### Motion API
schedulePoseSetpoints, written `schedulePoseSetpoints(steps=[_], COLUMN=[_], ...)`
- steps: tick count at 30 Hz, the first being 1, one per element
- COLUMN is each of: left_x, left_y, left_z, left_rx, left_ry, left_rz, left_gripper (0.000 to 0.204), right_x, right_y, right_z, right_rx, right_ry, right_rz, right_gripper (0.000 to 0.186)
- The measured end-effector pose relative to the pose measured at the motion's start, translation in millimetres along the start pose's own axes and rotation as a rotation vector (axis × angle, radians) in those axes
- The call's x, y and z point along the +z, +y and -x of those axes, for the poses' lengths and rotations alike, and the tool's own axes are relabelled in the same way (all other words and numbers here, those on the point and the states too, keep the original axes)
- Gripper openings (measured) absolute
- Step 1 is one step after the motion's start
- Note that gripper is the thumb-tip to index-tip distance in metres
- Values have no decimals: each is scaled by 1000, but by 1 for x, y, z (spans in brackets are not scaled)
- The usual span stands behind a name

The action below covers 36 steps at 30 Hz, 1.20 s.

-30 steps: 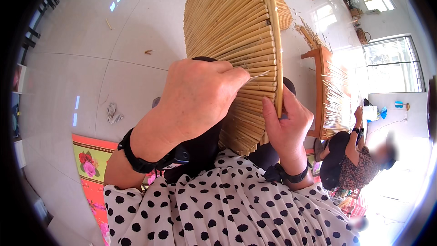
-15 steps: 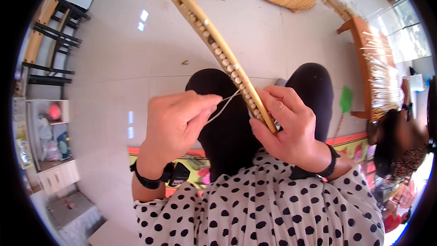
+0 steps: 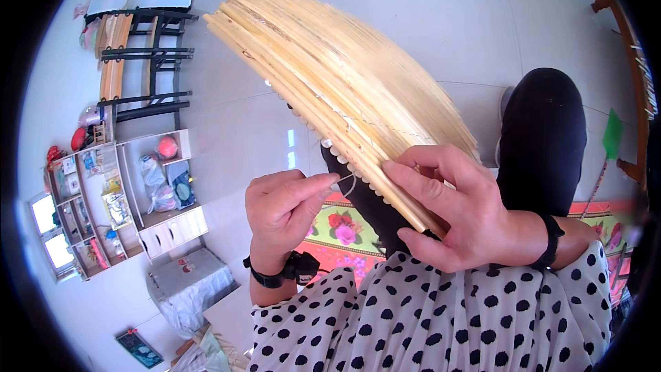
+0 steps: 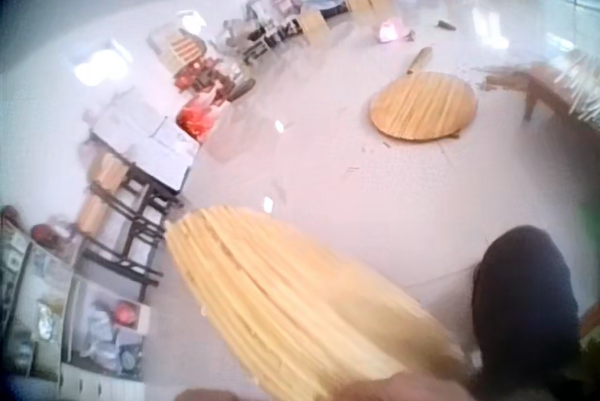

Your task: The person sits on the floor and weaves a fan-shaped bamboo mat. They use a needle and thread to stitch the bamboo strips together, periodically using pliers to pull the thread tight and cut it.

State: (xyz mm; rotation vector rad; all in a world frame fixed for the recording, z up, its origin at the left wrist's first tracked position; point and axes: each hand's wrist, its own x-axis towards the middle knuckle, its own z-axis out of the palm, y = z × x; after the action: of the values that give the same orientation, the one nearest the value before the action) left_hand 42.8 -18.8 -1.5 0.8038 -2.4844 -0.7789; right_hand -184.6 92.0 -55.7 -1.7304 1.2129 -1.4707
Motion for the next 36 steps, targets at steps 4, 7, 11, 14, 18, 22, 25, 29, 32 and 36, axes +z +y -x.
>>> schedulePoseSetpoints(steps=[4,7,11,14,18,22,25,29,32,36], left_x=[-8,-1,-2,-4,-14,-8,-1,9,13,18], left_y=[13,6,15,14,25,18,12,8,11,13], left_z=[9,7,10,12,12,14,17,18,14,10], left_rx=[-82,-82,-113,-119,-128,-120,-118,-101,-80,-82], left_ry=[-15,-2,18,-23,-88,-49,-3,62,68,108], left_rz=[-35,2,-8,-49,-135,-69,-10,46,-3,6], left_gripper=[17,17,18,19,20,19,19,18,17,16], right_x=[3,-4,2,1,5,7,7,2,0,-3], right_y=[3,8,13,13,13,15,13,13,18,21], right_z=[1,1,3,6,7,10,10,11,13,13], right_rx=[-13,1,-63,-38,-56,-67,-38,12,-7,6], right_ry=[-36,-99,-58,-76,-57,-45,-30,-50,-64,-67], right_rz=[-152,-154,-197,-191,-206,-222,-251,-264,-224,-234], right_gripper=[56,59,62,63,63,61,60,60,65,66])
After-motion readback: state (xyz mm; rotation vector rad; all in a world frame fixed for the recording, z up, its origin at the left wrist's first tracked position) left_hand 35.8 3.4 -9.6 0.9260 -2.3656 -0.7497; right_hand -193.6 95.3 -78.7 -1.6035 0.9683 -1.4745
